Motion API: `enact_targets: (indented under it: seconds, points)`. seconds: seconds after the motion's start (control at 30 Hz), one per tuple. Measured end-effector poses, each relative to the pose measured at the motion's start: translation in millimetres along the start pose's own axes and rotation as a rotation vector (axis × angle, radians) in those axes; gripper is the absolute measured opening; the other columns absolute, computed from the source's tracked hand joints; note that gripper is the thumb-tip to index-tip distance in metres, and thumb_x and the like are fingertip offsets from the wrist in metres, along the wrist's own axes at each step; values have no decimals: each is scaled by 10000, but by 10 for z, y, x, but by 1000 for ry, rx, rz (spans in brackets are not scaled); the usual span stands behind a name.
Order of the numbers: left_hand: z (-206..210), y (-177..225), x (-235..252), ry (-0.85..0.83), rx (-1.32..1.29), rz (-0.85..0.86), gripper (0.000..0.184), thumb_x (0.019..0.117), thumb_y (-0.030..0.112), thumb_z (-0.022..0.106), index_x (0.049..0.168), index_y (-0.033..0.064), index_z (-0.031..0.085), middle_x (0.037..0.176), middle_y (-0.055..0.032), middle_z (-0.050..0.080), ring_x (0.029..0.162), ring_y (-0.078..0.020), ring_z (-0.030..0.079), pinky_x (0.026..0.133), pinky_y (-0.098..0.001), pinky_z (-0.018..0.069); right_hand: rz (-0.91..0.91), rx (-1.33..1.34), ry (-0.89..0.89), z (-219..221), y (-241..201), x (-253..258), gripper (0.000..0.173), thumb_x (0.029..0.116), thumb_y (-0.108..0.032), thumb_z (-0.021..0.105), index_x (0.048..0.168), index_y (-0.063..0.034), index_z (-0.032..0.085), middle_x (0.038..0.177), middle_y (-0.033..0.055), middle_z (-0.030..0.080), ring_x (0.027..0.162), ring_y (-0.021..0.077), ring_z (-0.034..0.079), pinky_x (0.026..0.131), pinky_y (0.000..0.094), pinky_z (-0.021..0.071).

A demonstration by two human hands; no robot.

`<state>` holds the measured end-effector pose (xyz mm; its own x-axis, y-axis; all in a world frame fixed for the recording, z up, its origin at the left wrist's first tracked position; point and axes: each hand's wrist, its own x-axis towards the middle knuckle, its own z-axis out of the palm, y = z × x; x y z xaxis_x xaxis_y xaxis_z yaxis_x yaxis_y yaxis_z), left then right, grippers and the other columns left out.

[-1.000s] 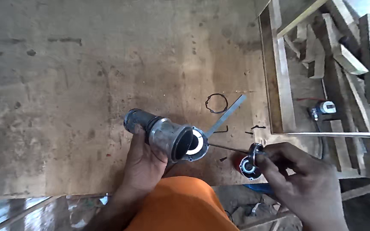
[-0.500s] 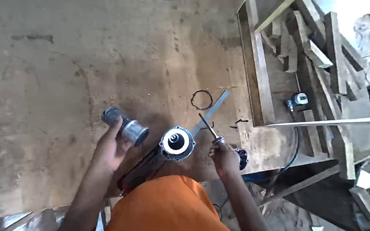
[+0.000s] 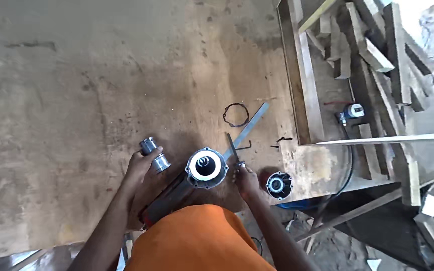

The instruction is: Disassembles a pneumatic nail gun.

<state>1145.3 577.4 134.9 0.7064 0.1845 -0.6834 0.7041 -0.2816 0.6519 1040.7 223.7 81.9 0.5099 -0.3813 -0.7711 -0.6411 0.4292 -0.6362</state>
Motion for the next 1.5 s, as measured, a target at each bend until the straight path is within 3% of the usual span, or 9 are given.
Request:
enact_targets:
  seconds: [0.13,0.2,0.4,0.5,0.7,1.2,1.3,1.47,1.5]
  points:
    - [48,-37,73,-14,141,44,665,861,565,776,1261,46,662,1110,-173,731,1025,-329,713,936,-596,562,17,-74,-65,-45,16,32,344,1109,-319,430,1192,-47,623,825,75,647,634,163,617,571,336,551]
    - [47,63,-37,-34,242,38,677,867,594,753,1269,57,657,1097,-196,724,1009,-371,702,901,-640,543,36,-68,-75,-35,6,30,340,1116,-312,409,1171,-48,615,817,70,641,627,160,610,563,328,543]
    - [88,-40,146,-43,307,49,759,796,684,765,1215,56,680,1036,-164,742,967,-336,726,890,-624,574,44,-66,-103,-67,35,37,331,1108,-312,430,1115,-49,631,790,61,638,622,155,610,559,323,546]
    - [106,121,-59,-69,281,12,704,866,614,743,1252,32,651,1076,-203,721,992,-375,700,891,-639,542,51,-89,-104,-67,32,16,347,1112,-323,419,1134,-50,632,800,61,638,632,149,614,571,321,548]
    - [80,177,-149,-80,274,-2,692,889,609,719,1270,37,643,1097,-208,716,1007,-377,696,899,-638,539,28,-98,-128,-51,73,54,340,1111,-311,424,1134,-47,635,788,59,634,622,151,606,564,324,545]
    - [56,27,-97,-65,98,155,691,807,591,812,1255,86,667,1041,-98,755,952,-235,743,884,-526,616,18,-158,-151,-57,86,127,347,1122,-272,390,1174,-33,635,790,83,654,616,161,610,561,331,545]
    - [24,63,-128,-66,205,146,694,812,638,780,1244,105,674,1027,-99,753,938,-243,740,873,-551,608,31,-195,-127,-59,86,147,355,1115,-300,416,1186,-37,644,806,86,660,627,166,615,573,338,547]
    - [83,85,-130,-57,584,124,724,819,689,740,1143,44,683,931,-172,723,873,-373,711,777,-659,559,-3,-282,-100,-124,76,155,445,1113,-366,409,1077,-4,666,772,104,668,623,191,633,577,365,560]
    - [121,58,-95,-47,659,137,738,813,686,745,1180,51,668,951,-182,721,892,-391,708,777,-668,554,-12,-293,-102,-135,83,159,458,1115,-370,402,1066,-2,671,764,109,670,619,194,635,572,368,562]
